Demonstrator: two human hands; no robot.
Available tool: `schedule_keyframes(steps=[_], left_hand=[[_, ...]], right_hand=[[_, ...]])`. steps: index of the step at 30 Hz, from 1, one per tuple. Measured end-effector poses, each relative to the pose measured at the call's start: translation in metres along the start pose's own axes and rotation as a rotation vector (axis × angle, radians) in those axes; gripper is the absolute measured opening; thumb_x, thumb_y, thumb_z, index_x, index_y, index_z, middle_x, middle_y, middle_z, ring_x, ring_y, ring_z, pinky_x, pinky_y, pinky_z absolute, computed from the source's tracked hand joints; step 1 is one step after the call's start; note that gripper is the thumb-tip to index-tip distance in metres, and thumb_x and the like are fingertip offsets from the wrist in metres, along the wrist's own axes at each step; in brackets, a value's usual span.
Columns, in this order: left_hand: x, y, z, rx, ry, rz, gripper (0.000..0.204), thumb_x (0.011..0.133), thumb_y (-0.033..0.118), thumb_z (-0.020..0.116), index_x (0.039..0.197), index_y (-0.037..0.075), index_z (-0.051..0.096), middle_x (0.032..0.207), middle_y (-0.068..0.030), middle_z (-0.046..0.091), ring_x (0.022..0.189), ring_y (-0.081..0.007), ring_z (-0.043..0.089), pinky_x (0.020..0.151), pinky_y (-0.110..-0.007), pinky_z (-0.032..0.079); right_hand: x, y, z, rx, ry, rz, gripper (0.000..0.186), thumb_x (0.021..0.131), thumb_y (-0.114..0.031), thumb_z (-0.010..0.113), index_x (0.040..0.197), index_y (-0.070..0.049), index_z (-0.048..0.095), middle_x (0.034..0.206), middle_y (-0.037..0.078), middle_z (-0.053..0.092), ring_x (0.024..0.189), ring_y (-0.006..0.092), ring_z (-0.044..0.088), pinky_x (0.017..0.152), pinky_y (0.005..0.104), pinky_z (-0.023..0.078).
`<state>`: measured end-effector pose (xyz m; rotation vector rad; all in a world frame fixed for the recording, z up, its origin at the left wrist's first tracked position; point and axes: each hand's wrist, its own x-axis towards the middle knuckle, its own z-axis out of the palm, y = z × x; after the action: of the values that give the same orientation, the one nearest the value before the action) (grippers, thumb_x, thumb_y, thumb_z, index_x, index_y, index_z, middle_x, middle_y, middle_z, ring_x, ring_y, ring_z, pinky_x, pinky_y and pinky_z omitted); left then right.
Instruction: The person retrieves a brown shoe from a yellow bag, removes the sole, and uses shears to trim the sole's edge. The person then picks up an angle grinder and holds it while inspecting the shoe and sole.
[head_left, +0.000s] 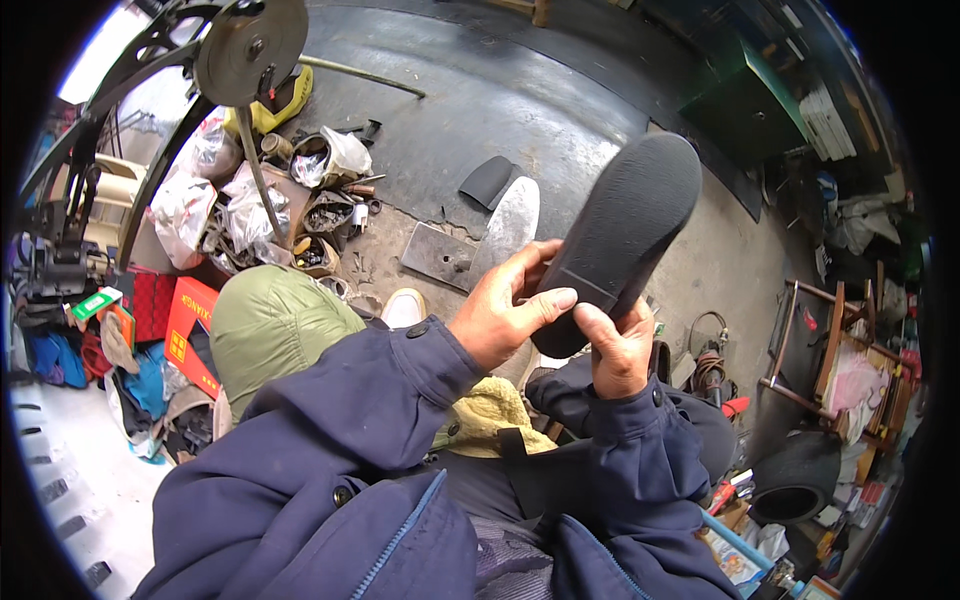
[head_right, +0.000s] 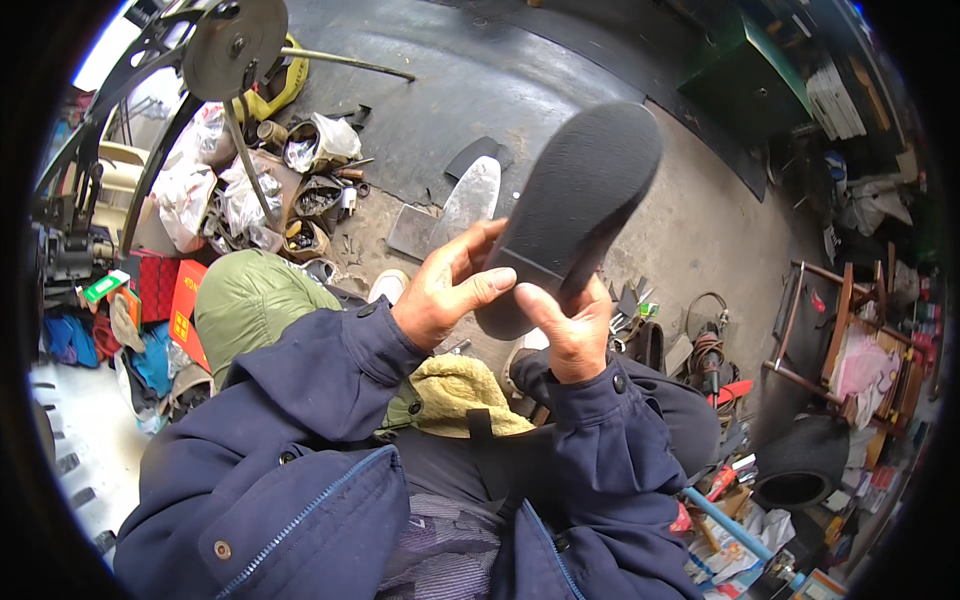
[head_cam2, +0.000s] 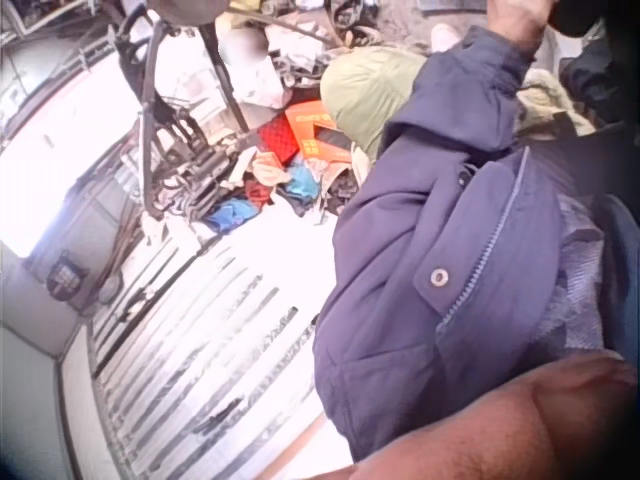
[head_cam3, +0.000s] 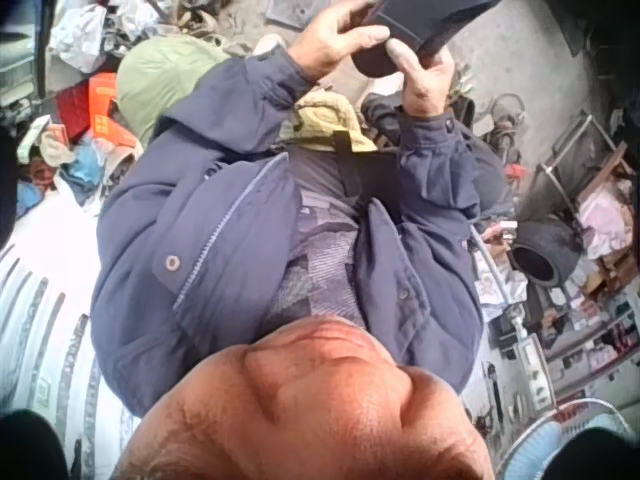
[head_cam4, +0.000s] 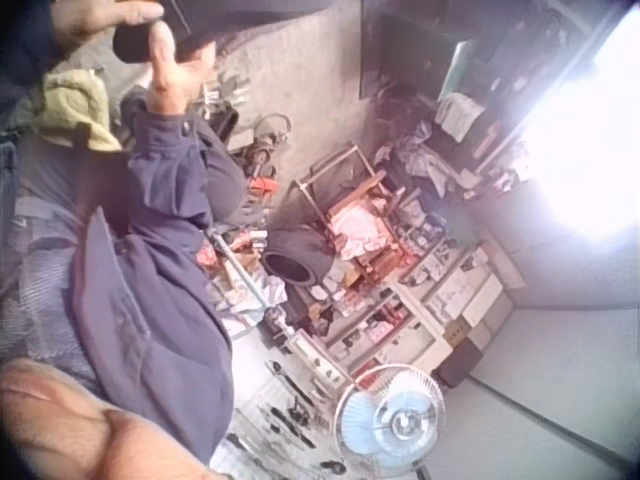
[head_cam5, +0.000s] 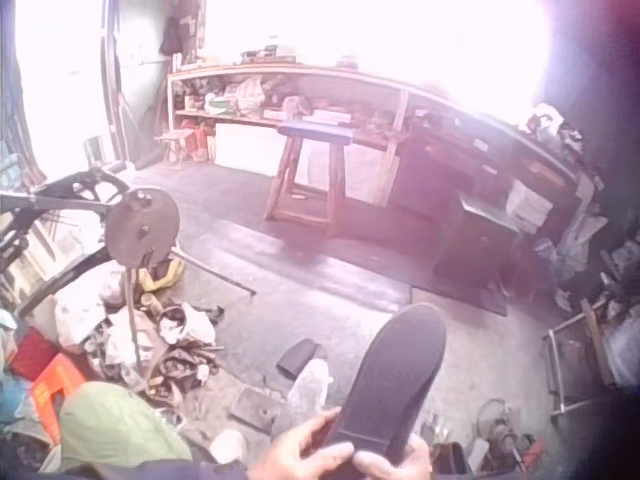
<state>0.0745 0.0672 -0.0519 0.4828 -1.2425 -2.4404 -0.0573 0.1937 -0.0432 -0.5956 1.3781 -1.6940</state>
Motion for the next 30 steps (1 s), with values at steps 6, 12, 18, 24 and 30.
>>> schedule_keyframes(steps=[6,12,18,24,30], left_hand=[[0.004,-0.002,-0.007,-0.021,-0.07,-0.107,0.059,0.096,0.018,0.067,0.146,-0.002,0.045,0.134,-0.011,0.06,0.124,-0.0182,0.055,0.109,-0.034,0.04],[0.007,0.001,-0.003,-0.217,-0.116,-0.277,0.071,0.087,0.018,0.075,0.148,-0.001,0.043,0.138,-0.0114,0.058,0.126,-0.02,0.055,0.111,-0.035,0.04],[0.007,0.002,-0.007,-0.255,-0.117,-0.271,0.061,0.089,0.015,0.074,0.142,0.001,0.048,0.13,-0.0082,0.062,0.119,-0.0169,0.059,0.105,-0.033,0.046],[0.008,-0.004,-0.009,-0.223,-0.006,-0.132,0.053,0.089,0.011,0.073,0.138,0.003,0.053,0.125,-0.0078,0.065,0.116,-0.017,0.062,0.103,-0.034,0.048],[0.008,-0.009,-0.004,-0.287,0.141,-0.035,0.042,0.091,0.003,0.068,0.132,0.006,0.056,0.122,-0.0089,0.067,0.113,-0.0218,0.065,0.102,-0.038,0.051]], right_hand=[[-0.002,-0.002,-0.002,0.012,-0.024,0.046,0.04,0.09,-0.004,0.074,0.128,0.001,0.061,0.12,0.009,0.07,0.107,0.0159,0.066,0.099,0.0309,0.05],[-0.002,0.001,-0.012,0.151,-0.064,0.12,0.042,0.088,-0.009,0.076,0.127,0.001,0.063,0.119,0.008,0.071,0.108,0.0157,0.066,0.1,0.0318,0.049],[-0.001,-0.002,-0.015,0.145,-0.099,0.176,0.044,0.088,-0.011,0.077,0.128,0.001,0.062,0.12,0.007,0.07,0.109,0.0155,0.065,0.101,0.0324,0.047],[0.003,0.0,0.002,0.043,0.039,0.004,0.058,0.085,-0.015,0.081,0.133,0.0,0.054,0.129,0.009,0.062,0.117,0.0181,0.06,0.099,0.0323,0.048],[-0.005,-0.013,0.007,-0.785,0.186,-0.403,0.059,0.074,-0.016,0.086,0.125,-0.001,0.06,0.115,0.012,0.061,0.099,0.0237,0.062,0.085,0.0336,0.05]])
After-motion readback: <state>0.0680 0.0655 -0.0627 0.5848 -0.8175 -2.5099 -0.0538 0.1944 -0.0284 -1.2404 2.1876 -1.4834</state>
